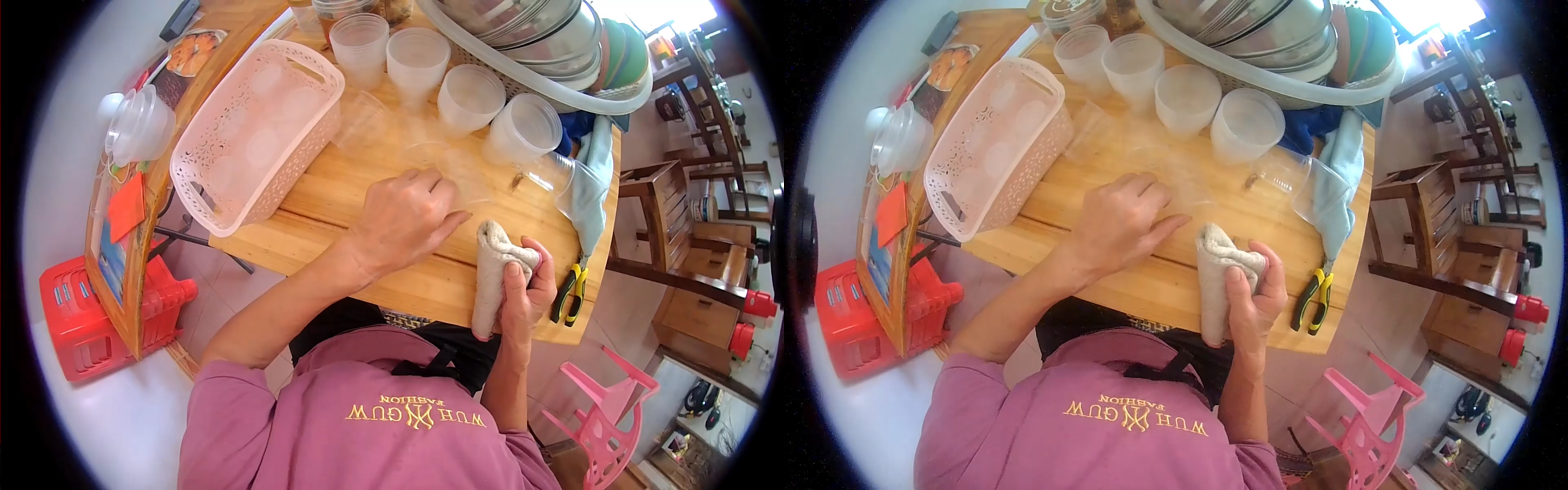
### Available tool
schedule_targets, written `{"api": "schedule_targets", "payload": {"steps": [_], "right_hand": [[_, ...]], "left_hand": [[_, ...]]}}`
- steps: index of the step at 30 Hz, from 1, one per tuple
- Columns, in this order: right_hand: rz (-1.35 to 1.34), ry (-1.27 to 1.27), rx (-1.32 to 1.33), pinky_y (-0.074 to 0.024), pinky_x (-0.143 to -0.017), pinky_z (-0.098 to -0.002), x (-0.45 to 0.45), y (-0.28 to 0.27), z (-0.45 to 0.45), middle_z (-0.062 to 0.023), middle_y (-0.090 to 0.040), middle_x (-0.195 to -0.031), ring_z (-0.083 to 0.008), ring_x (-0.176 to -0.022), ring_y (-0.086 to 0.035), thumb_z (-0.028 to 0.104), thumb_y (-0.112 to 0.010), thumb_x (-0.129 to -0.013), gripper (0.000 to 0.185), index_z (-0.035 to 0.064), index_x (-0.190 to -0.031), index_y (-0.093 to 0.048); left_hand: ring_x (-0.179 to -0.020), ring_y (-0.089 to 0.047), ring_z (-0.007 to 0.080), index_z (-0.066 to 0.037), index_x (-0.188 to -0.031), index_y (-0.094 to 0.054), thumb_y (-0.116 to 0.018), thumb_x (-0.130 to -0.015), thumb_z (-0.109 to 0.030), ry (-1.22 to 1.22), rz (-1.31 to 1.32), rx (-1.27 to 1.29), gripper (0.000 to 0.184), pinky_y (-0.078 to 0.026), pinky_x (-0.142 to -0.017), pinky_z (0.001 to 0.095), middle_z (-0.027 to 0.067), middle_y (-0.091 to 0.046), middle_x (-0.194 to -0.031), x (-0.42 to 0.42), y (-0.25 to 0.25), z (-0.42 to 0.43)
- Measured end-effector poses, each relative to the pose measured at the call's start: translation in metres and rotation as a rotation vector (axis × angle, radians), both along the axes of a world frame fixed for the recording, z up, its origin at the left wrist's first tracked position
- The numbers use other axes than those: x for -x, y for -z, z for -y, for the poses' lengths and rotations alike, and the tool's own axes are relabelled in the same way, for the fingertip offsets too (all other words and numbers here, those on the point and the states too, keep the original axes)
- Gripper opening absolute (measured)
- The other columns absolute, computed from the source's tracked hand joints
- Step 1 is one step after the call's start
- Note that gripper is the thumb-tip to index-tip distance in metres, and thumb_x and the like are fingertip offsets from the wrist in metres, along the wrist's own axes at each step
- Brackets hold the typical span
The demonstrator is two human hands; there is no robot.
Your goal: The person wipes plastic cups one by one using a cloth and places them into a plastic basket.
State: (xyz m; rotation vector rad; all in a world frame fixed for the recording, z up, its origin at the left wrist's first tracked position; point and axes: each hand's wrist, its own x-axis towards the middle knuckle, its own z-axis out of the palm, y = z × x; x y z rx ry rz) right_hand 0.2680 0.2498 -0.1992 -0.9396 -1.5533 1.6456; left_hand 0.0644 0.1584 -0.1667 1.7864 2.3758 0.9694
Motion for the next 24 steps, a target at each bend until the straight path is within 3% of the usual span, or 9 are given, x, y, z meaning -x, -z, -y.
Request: {"api": "schedule_targets", "payload": {"steps": [2,10,11,18,21,24], "right_hand": [[0.048,0.006,-0.071,-0.0472,-0.080,-0.0214,0.001,0.002,0.001,-0.0047,-0.062,-0.102,-0.0094,-0.091,-0.057,0.015,-0.067,-0.091,0.042,-0.0026,-0.126,-0.052],[0.155,0.000,-0.090,-0.0478,-0.075,-0.0196,0.014,-0.010,0.004,-0.0025,-0.061,-0.100,-0.0065,-0.085,-0.056,0.008,-0.067,-0.091,0.039,-0.0011,-0.125,-0.051],[0.161,-0.017,-0.044,-0.0495,-0.081,-0.0250,0.014,-0.010,0.004,-0.0058,-0.060,-0.103,-0.0115,-0.092,-0.058,0.005,-0.067,-0.090,0.043,-0.0021,-0.127,-0.048],[0.145,-0.015,-0.083,-0.0484,-0.081,-0.0248,0.028,-0.021,0.003,-0.0069,-0.058,-0.105,-0.0114,-0.095,-0.056,0.002,-0.066,-0.087,0.048,-0.0022,-0.130,-0.044],[0.014,-0.069,0.026,-0.0479,-0.083,-0.0255,0.030,-0.030,0.005,-0.0073,-0.056,-0.107,-0.0117,-0.097,-0.055,0.000,-0.066,-0.086,0.054,-0.0017,-0.133,-0.041],[0.056,-0.121,-0.076,-0.0475,-0.085,-0.0262,0.029,-0.028,0.008,-0.0072,-0.055,-0.107,-0.0127,-0.097,-0.055,-0.002,-0.066,-0.084,0.058,-0.0016,-0.135,-0.038]], "left_hand": [[-0.071,-0.061,0.0306,-0.006,-0.077,-0.059,-0.071,-0.080,-0.019,-0.012,-0.007,-0.027,0.019,-0.050,-0.058,0.0404,0.0115,-0.059,-0.076,-0.002,0.009,-0.004],[-0.064,-0.058,0.0296,-0.005,-0.072,-0.057,-0.068,-0.079,-0.011,0.005,0.039,-0.109,0.015,-0.048,-0.056,0.0403,0.0109,-0.057,-0.068,-0.025,0.008,0.003],[-0.064,-0.058,0.0296,-0.005,-0.072,-0.057,-0.068,-0.079,-0.011,0.005,0.041,-0.111,0.015,-0.048,-0.056,0.0403,0.0109,-0.057,-0.068,-0.029,0.008,0.004],[-0.063,-0.057,0.0292,-0.007,-0.068,-0.051,-0.069,-0.078,-0.011,0.066,0.091,-0.123,0.021,-0.047,-0.054,0.0401,0.0102,-0.054,-0.067,-0.055,0.007,0.006],[-0.062,-0.056,0.0288,-0.007,-0.068,-0.050,-0.070,-0.077,-0.010,0.045,0.095,-0.148,0.022,-0.046,-0.053,0.0398,0.0097,-0.053,-0.067,-0.049,0.005,0.010],[-0.061,-0.055,0.0283,-0.007,-0.068,-0.049,-0.070,-0.075,-0.008,0.039,0.085,-0.156,0.022,-0.046,-0.052,0.0396,0.0094,-0.051,-0.066,-0.046,0.000,0.012]]}}
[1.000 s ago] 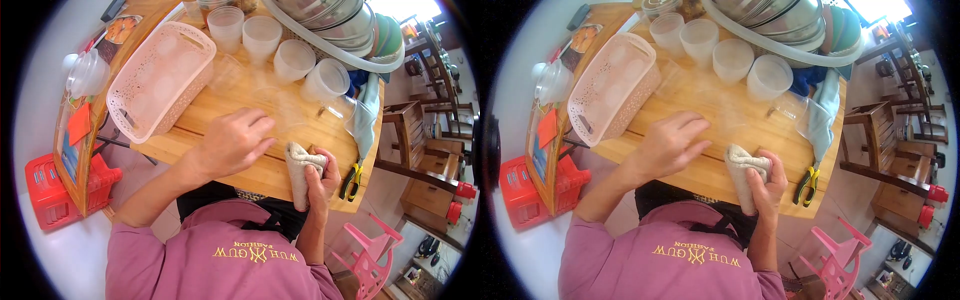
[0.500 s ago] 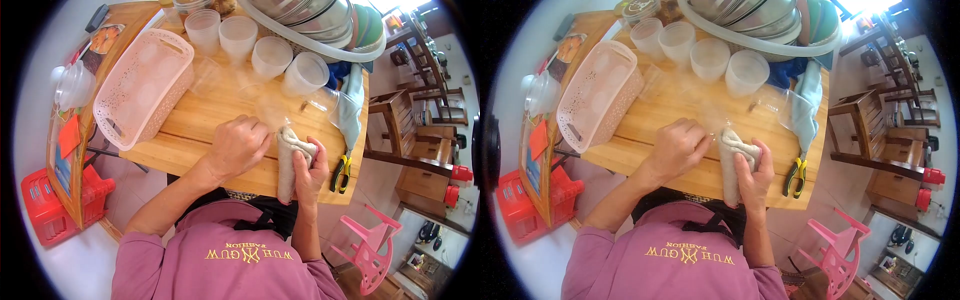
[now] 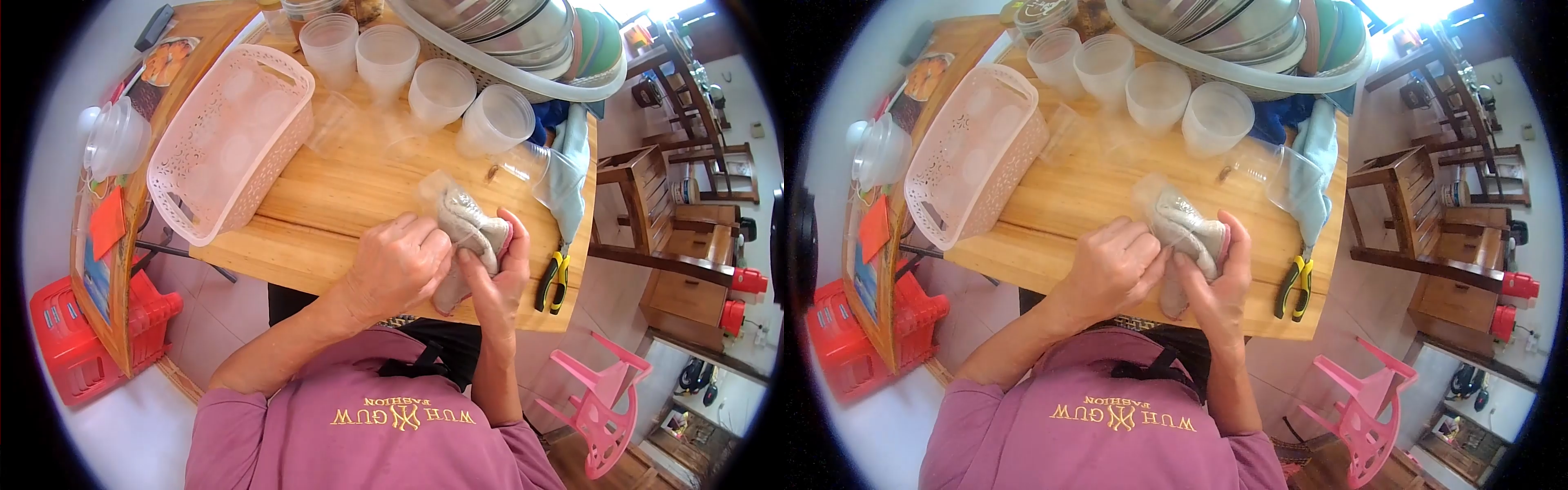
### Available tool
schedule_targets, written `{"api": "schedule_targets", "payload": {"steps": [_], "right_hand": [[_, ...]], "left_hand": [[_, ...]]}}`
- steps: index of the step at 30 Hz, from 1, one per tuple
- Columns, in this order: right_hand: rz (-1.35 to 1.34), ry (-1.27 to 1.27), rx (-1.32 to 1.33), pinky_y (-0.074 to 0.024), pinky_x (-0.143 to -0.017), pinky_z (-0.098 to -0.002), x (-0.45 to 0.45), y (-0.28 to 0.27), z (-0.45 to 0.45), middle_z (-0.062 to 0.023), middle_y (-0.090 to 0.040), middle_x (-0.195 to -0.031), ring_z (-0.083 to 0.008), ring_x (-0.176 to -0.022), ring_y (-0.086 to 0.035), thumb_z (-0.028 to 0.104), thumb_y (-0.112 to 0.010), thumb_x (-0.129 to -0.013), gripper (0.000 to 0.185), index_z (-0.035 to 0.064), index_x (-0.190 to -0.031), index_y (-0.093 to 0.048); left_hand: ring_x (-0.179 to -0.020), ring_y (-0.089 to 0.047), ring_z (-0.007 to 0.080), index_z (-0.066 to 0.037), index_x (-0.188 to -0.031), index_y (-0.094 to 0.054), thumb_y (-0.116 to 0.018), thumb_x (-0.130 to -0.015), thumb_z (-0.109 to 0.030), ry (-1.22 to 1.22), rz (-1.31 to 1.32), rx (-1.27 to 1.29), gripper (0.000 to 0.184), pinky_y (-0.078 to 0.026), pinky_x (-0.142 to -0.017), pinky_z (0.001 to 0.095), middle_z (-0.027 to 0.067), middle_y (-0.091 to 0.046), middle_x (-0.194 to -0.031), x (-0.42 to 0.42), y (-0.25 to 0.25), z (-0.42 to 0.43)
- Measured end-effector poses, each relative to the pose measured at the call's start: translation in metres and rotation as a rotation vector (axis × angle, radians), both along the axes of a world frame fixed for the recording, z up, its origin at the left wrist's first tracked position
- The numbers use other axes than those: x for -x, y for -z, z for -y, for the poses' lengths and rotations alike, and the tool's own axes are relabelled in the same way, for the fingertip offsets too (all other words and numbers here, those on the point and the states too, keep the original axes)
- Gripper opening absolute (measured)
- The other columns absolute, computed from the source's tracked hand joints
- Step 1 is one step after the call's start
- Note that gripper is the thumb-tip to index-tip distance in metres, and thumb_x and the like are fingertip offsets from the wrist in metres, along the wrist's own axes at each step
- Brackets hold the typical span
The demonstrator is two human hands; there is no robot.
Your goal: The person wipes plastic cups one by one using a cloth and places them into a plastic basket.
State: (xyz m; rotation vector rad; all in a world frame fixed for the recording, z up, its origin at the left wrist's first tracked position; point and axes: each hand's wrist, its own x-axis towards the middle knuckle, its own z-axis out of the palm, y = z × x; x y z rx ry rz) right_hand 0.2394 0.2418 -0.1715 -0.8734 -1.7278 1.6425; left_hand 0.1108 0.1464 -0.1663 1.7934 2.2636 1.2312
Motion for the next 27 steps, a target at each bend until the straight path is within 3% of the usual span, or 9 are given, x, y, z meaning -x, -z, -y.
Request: {"api": "schedule_targets", "payload": {"steps": [11,17,20,22,23,24,25,26,27], "right_hand": [[0.058,0.079,-0.528,-0.0463,-0.083,-0.0274,-0.001,0.012,-0.009,-0.0086,-0.050,-0.101,-0.0179,-0.091,-0.053,-0.010,-0.071,-0.074,0.047,-0.0020,-0.117,-0.054],[0.032,0.173,-0.467,-0.0454,-0.082,-0.0263,-0.019,0.000,-0.009,-0.0078,-0.051,-0.104,-0.0168,-0.092,-0.053,-0.006,-0.071,-0.076,0.041,-0.0020,-0.114,-0.056],[0.002,0.303,-0.325,-0.0452,-0.082,-0.0276,-0.031,0.002,-0.016,-0.0074,-0.053,-0.108,-0.0152,-0.094,-0.052,0.005,-0.070,-0.082,0.037,-0.0024,-0.115,-0.055],[-0.241,0.373,-0.176,-0.0455,-0.082,-0.0304,-0.031,-0.004,-0.014,-0.0079,-0.053,-0.106,-0.0159,-0.095,-0.052,0.007,-0.067,-0.084,0.037,-0.0021,-0.116,-0.054],[-0.197,0.358,-0.389,-0.0466,-0.082,-0.0340,-0.032,-0.002,-0.012,-0.0113,-0.055,-0.104,-0.0201,-0.095,-0.054,0.008,-0.066,-0.084,0.037,-0.0018,-0.117,-0.052],[-0.197,0.360,-0.389,-0.0466,-0.082,-0.0340,-0.033,-0.004,-0.009,-0.0113,-0.055,-0.104,-0.0201,-0.095,-0.054,0.008,-0.066,-0.084,0.037,-0.0018,-0.117,-0.052],[-0.154,0.208,-0.580,-0.0465,-0.084,-0.0345,-0.031,-0.010,-0.004,-0.0129,-0.055,-0.106,-0.0214,-0.096,-0.054,0.013,-0.068,-0.084,0.038,-0.0018,-0.116,-0.053],[-0.107,0.053,-0.769,-0.0465,-0.085,-0.0350,-0.027,-0.015,0.003,-0.0145,-0.056,-0.108,-0.0227,-0.098,-0.055,0.018,-0.071,-0.085,0.040,-0.0018,-0.115,-0.053],[-0.079,0.018,-0.770,-0.0459,-0.085,-0.0366,-0.022,-0.016,0.009,-0.0157,-0.055,-0.106,-0.0257,-0.097,-0.054,0.016,-0.073,-0.081,0.042,-0.0020,-0.114,-0.054]], "left_hand": [[-0.061,-0.056,0.0309,-0.004,-0.067,-0.049,-0.068,-0.074,-0.004,-0.027,0.105,0.032,0.020,-0.045,-0.053,0.0416,0.0116,-0.053,-0.065,0.006,0.003,0.007],[-0.059,-0.053,0.0319,-0.002,-0.066,-0.049,-0.066,-0.078,-0.003,-0.080,0.125,0.002,0.021,-0.043,-0.053,0.0405,0.0139,-0.050,-0.064,0.021,0.002,0.012],[-0.056,-0.051,0.0229,-0.003,-0.071,-0.053,-0.065,-0.086,-0.009,-0.133,0.313,0.069,0.020,-0.040,-0.051,0.0337,0.0091,-0.053,-0.063,0.029,0.007,0.021],[-0.057,-0.049,0.0110,-0.005,-0.079,-0.059,-0.060,-0.094,-0.017,-0.091,1.343,0.040,0.019,-0.037,-0.050,0.0260,0.0028,-0.058,-0.068,0.029,0.007,0.026],[-0.057,-0.049,0.0110,-0.005,-0.079,-0.059,-0.060,-0.094,-0.017,-0.091,1.342,0.039,0.019,-0.037,-0.050,0.0260,0.0028,-0.058,-0.068,0.029,0.008,0.027],[-0.057,-0.047,0.0074,-0.006,-0.080,-0.059,-0.058,-0.096,-0.019,-0.015,1.543,0.046,0.021,-0.036,-0.050,0.0234,0.0022,-0.061,-0.072,0.027,0.009,0.028],[-0.057,-0.046,0.0038,-0.006,-0.082,-0.060,-0.056,-0.098,-0.022,0.068,1.743,0.056,0.023,-0.035,-0.051,0.0208,0.0017,-0.063,-0.075,0.024,0.011,0.029],[-0.057,-0.046,0.0038,-0.006,-0.082,-0.060,-0.056,-0.098,-0.022,0.075,1.743,0.059,0.023,-0.035,-0.051,0.0208,0.0017,-0.063,-0.075,0.018,0.014,0.029],[-0.057,-0.045,0.0032,-0.006,-0.084,-0.060,-0.056,-0.098,-0.022,0.168,1.755,0.121,0.021,-0.034,-0.051,0.0198,0.0019,-0.063,-0.075,0.011,0.020,0.029]]}}
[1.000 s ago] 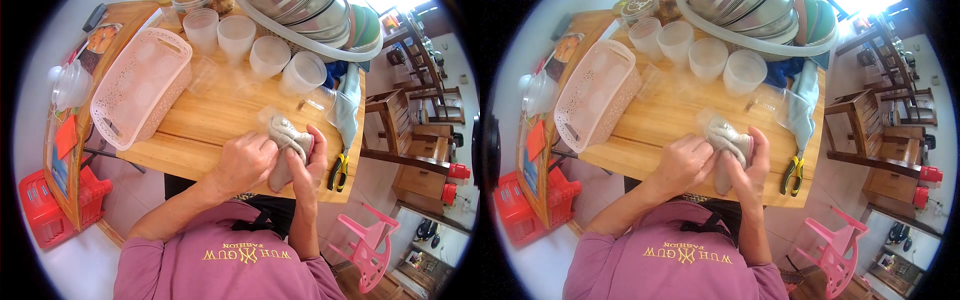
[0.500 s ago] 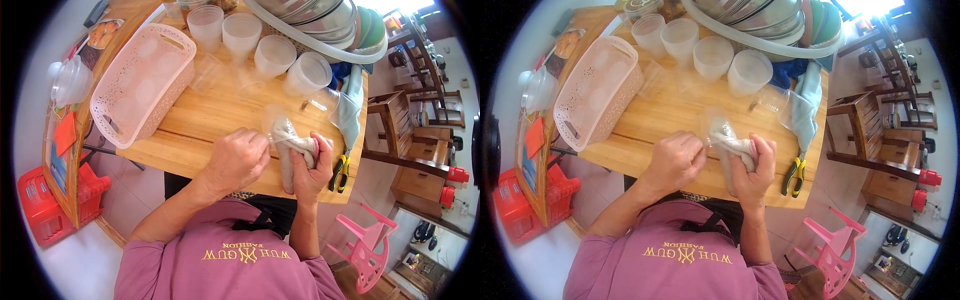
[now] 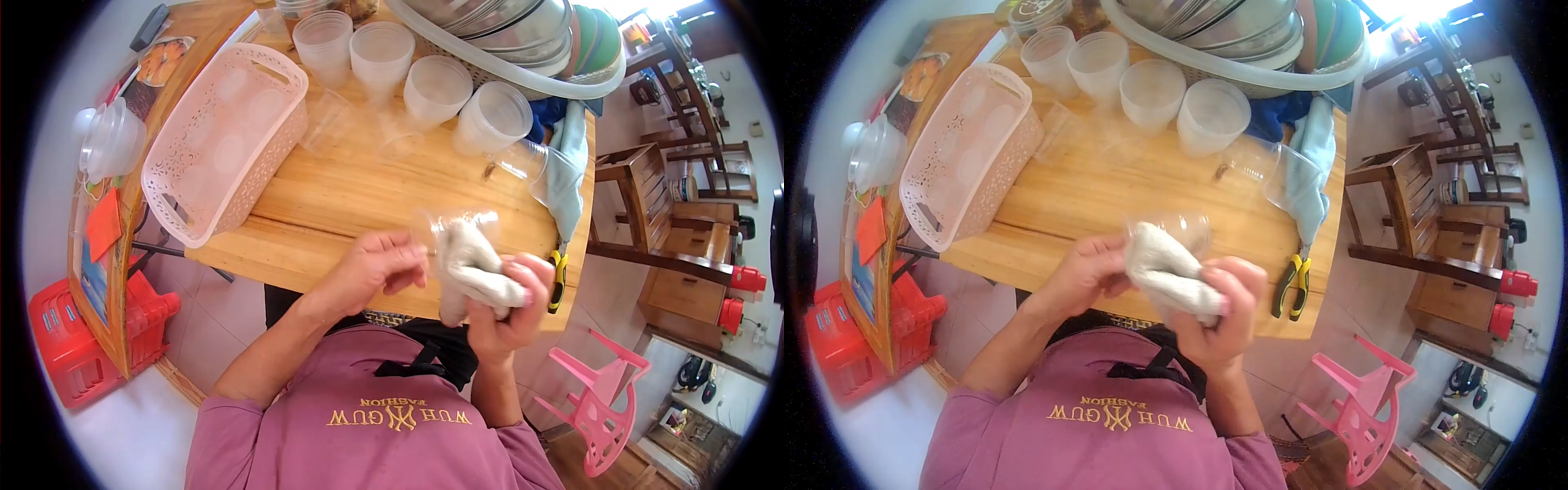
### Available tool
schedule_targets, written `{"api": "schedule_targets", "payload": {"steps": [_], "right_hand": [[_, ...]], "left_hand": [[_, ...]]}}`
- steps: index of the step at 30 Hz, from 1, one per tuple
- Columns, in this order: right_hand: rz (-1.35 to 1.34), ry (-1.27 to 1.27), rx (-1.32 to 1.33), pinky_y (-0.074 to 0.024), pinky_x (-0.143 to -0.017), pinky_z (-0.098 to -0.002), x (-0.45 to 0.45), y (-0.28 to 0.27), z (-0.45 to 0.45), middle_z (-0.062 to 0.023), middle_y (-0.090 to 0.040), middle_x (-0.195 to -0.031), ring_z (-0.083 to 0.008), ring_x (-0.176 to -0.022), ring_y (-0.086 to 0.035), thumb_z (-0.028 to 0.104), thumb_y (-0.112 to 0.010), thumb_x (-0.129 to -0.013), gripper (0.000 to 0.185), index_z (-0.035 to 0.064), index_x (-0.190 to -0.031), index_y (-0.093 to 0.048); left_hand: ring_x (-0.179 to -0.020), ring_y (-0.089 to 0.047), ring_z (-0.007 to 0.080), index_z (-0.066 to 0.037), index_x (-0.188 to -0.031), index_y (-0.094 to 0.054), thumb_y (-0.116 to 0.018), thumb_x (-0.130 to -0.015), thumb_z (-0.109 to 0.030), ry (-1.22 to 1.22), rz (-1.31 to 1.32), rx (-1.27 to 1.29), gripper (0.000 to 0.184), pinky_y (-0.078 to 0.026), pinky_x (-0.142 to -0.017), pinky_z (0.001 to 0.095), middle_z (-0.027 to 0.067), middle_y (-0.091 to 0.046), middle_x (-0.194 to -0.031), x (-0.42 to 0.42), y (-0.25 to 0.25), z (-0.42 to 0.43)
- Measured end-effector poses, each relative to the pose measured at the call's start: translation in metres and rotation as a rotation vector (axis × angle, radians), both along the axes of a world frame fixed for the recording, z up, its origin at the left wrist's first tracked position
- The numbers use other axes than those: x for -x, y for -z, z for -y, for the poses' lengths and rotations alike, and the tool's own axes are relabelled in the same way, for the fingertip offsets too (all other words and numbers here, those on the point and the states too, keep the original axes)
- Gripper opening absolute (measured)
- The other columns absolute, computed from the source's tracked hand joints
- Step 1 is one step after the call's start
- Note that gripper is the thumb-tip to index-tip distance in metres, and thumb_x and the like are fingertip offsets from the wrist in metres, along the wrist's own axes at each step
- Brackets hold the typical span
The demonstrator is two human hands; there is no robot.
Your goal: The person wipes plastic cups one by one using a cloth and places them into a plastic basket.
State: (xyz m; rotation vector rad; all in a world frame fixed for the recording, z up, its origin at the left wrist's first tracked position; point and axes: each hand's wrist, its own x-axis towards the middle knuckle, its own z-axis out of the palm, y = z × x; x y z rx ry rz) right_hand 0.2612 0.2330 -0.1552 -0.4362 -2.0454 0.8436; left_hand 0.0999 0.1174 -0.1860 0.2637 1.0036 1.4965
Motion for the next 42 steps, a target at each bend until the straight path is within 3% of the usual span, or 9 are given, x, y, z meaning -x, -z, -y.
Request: {"api": "schedule_targets", "payload": {"steps": [3,6,11,18,23,32,36,41,42], "right_hand": [[-0.008,0.091,0.087,-0.0457,-0.086,-0.0354,0.002,-0.005,-0.008,-0.0143,-0.054,-0.107,-0.0241,-0.097,-0.054,0.014,-0.073,-0.079,0.042,-0.0022,-0.114,-0.054],[0.053,0.061,0.361,-0.0463,-0.081,-0.0323,0.001,-0.016,-0.022,-0.0123,-0.054,-0.103,-0.0229,-0.093,-0.055,0.000,-0.071,-0.077,0.037,-0.0025,-0.110,-0.056],[0.387,-0.110,0.383,-0.0464,-0.078,-0.0297,0.001,-0.022,-0.035,-0.0107,-0.056,-0.096,-0.0208,-0.086,-0.057,0.000,-0.070,-0.077,0.030,-0.0024,-0.105,-0.059],[0.351,0.123,0.614,-0.0471,-0.079,-0.0255,-0.017,0.003,-0.054,-0.0038,-0.060,-0.096,-0.0118,-0.088,-0.056,0.005,-0.066,-0.086,0.025,-0.0009,-0.109,-0.059],[-0.094,0.010,1.100,-0.0501,-0.082,-0.0251,-0.009,0.002,-0.030,-0.0048,-0.064,-0.104,-0.0109,-0.093,-0.061,0.005,-0.060,-0.090,0.027,0.0002,-0.117,-0.059],[0.301,-0.333,0.795,-0.0448,-0.077,-0.0240,0.001,-0.001,-0.010,-0.0017,-0.058,-0.092,-0.0097,-0.085,-0.053,0.007,-0.069,-0.085,0.025,-0.0002,-0.108,-0.061],[0.181,-0.345,0.788,-0.0442,-0.080,-0.0248,-0.011,-0.017,-0.018,-0.0047,-0.059,-0.097,-0.0127,-0.090,-0.055,0.005,-0.071,-0.081,0.031,-0.0027,-0.110,-0.060],[0.142,-0.255,0.670,-0.0451,-0.079,-0.0264,-0.008,-0.029,-0.017,-0.0064,-0.058,-0.097,-0.0151,-0.088,-0.056,0.000,-0.072,-0.077,0.034,-0.0025,-0.110,-0.060],[0.235,-0.239,0.520,-0.0456,-0.077,-0.0271,-0.004,-0.032,-0.016,-0.0080,-0.057,-0.095,-0.0171,-0.087,-0.057,0.000,-0.072,-0.076,0.034,-0.0012,-0.108,-0.060]], "left_hand": [[-0.059,-0.046,0.0036,-0.005,-0.085,-0.061,-0.056,-0.098,-0.024,0.129,-0.042,0.015,0.023,-0.035,-0.052,0.0198,0.0015,-0.063,-0.075,0.000,0.007,0.003],[-0.060,-0.049,0.0096,-0.004,-0.085,-0.060,-0.056,-0.098,-0.022,0.197,-0.398,-0.090,0.023,-0.039,-0.054,0.0228,0.0034,-0.060,-0.073,0.002,0.018,0.004],[-0.074,-0.061,0.0270,-0.002,-0.087,-0.059,-0.061,-0.087,-0.007,0.274,-1.397,-0.232,0.005,-0.048,-0.062,0.0378,0.0122,-0.058,-0.081,-0.001,0.000,0.001],[-0.078,-0.061,0.0319,-0.002,-0.087,-0.058,-0.061,-0.086,-0.004,0.248,-1.411,-0.280,0.004,-0.049,-0.064,0.0376,0.0119,-0.058,-0.084,0.005,-0.011,0.011],[-0.072,-0.059,0.0222,-0.001,-0.090,-0.058,-0.055,-0.098,-0.012,-0.121,-0.933,-0.363,0.013,-0.048,-0.066,0.0292,0.0081,-0.061,-0.089,0.000,-0.011,0.006],[-0.062,-0.044,0.0029,-0.007,-0.088,-0.061,-0.057,-0.100,-0.019,-0.425,-0.238,0.011,0.018,-0.036,-0.057,0.0196,-0.0026,-0.058,-0.074,0.006,-0.014,0.004],[-0.071,-0.048,0.0058,-0.004,-0.084,-0.060,-0.057,-0.099,-0.018,-0.452,-0.321,0.006,0.021,-0.040,-0.062,0.0222,0.0008,-0.060,-0.087,0.009,-0.004,0.011],[-0.092,-0.050,0.0206,0.002,-0.076,-0.054,-0.063,-0.088,-0.003,-0.465,-1.244,0.023,0.016,-0.043,-0.082,0.0309,0.0151,-0.053,-0.115,0.008,-0.023,0.010],[-0.097,-0.054,0.0289,0.002,-0.072,-0.052,-0.067,-0.078,0.002,-0.468,-1.336,0.019,0.016,-0.044,-0.086,0.0361,0.0194,-0.055,-0.117,0.004,-0.030,0.007]]}}
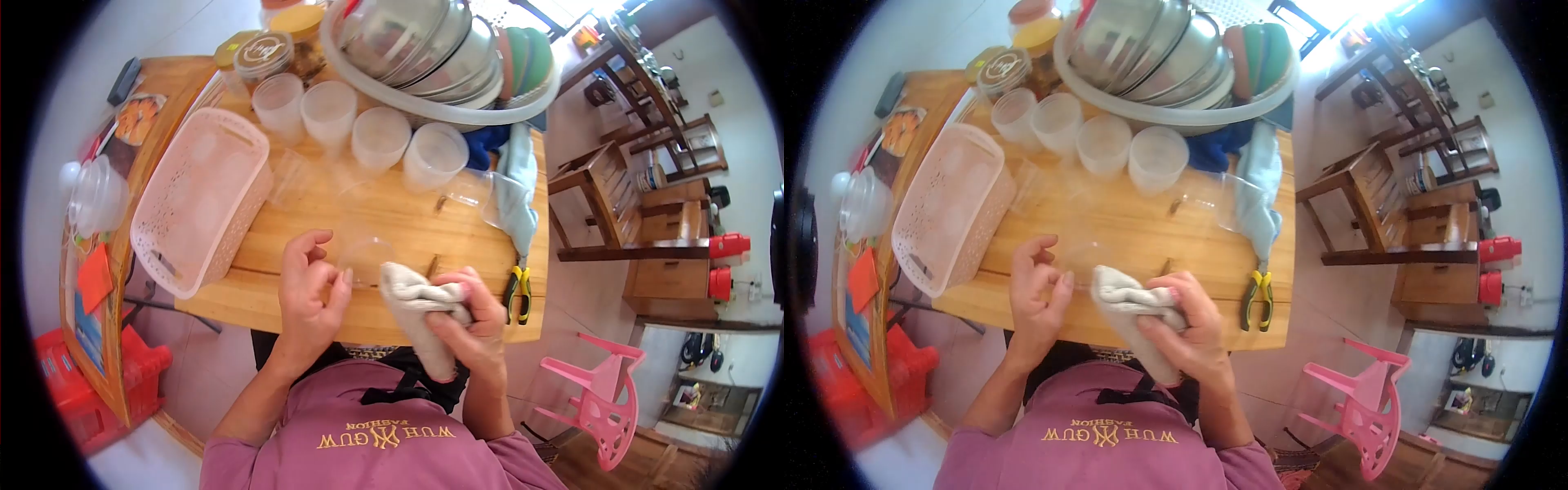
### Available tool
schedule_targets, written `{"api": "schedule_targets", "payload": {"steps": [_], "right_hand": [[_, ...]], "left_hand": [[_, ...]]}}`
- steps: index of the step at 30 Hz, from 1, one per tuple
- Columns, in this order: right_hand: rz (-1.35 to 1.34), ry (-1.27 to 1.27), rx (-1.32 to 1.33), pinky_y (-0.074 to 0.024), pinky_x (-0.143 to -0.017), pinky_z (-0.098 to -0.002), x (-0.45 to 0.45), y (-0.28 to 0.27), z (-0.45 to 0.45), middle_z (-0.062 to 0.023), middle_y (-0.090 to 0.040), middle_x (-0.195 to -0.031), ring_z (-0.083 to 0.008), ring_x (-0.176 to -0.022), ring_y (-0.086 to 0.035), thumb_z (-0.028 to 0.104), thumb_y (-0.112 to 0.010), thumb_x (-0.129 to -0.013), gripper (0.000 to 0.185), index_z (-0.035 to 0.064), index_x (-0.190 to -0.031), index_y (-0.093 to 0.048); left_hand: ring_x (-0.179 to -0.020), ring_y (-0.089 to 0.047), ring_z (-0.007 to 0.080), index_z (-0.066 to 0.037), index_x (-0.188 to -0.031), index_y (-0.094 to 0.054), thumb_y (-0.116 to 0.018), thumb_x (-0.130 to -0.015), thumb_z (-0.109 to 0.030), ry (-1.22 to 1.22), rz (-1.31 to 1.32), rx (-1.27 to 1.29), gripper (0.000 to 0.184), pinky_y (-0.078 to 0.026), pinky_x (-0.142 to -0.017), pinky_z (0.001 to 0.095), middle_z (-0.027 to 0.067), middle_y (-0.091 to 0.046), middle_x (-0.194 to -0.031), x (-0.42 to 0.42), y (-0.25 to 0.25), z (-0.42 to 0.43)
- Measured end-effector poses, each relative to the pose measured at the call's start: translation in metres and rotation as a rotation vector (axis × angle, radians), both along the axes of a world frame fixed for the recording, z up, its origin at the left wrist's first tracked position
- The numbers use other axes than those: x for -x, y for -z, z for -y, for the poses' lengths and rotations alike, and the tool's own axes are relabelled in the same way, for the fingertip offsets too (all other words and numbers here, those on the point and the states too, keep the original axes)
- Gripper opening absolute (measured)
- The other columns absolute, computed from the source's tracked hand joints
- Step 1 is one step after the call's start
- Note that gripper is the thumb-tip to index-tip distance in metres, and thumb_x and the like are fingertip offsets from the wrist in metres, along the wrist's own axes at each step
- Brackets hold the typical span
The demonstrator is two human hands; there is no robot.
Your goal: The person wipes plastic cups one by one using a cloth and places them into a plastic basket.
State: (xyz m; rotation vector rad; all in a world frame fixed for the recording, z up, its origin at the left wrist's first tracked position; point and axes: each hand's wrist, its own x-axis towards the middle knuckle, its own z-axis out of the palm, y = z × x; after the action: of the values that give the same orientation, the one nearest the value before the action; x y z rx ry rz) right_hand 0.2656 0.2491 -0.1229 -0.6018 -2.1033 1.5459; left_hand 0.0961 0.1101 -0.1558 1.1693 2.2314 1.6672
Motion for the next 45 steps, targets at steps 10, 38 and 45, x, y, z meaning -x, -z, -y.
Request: {"api": "schedule_targets", "payload": {"steps": [10,38,45], "right_hand": [[0.012,0.077,-0.285,-0.0488,-0.067,-0.0341,0.009,0.011,-0.001,-0.0139,-0.057,-0.091,-0.0261,-0.079,-0.059,0.000,-0.074,-0.075,0.032,-0.0011,-0.103,-0.059],[-0.096,0.259,0.387,-0.0468,-0.075,-0.0218,0.030,0.057,0.012,-0.0004,-0.062,-0.095,-0.0062,-0.087,-0.055,0.005,-0.067,-0.090,0.020,-0.0002,-0.107,-0.058],[-0.002,0.236,0.261,-0.0468,-0.077,-0.0248,0.029,0.072,0.011,-0.0029,-0.058,-0.093,-0.0104,-0.087,-0.056,0.004,-0.069,-0.088,0.022,-0.0015,-0.106,-0.059]], "left_hand": [[-0.108,-0.056,0.0379,-0.002,-0.064,-0.048,-0.065,-0.059,0.005,0.200,-0.375,0.084,0.019,-0.043,-0.090,0.0464,0.0155,-0.062,-0.115,-0.007,-0.017,-0.004],[-0.103,-0.062,0.0332,0.002,-0.067,-0.055,-0.073,-0.074,0.002,0.147,-0.182,-0.042,0.019,-0.052,-0.085,0.0379,0.0260,-0.048,-0.138,-0.006,0.006,0.015],[-0.103,-0.061,0.0363,0.002,-0.069,-0.055,-0.074,-0.079,-0.009,0.163,-0.294,0.053,0.025,-0.051,-0.086,0.0413,0.0283,-0.051,-0.134,0.005,0.009,0.020]]}}
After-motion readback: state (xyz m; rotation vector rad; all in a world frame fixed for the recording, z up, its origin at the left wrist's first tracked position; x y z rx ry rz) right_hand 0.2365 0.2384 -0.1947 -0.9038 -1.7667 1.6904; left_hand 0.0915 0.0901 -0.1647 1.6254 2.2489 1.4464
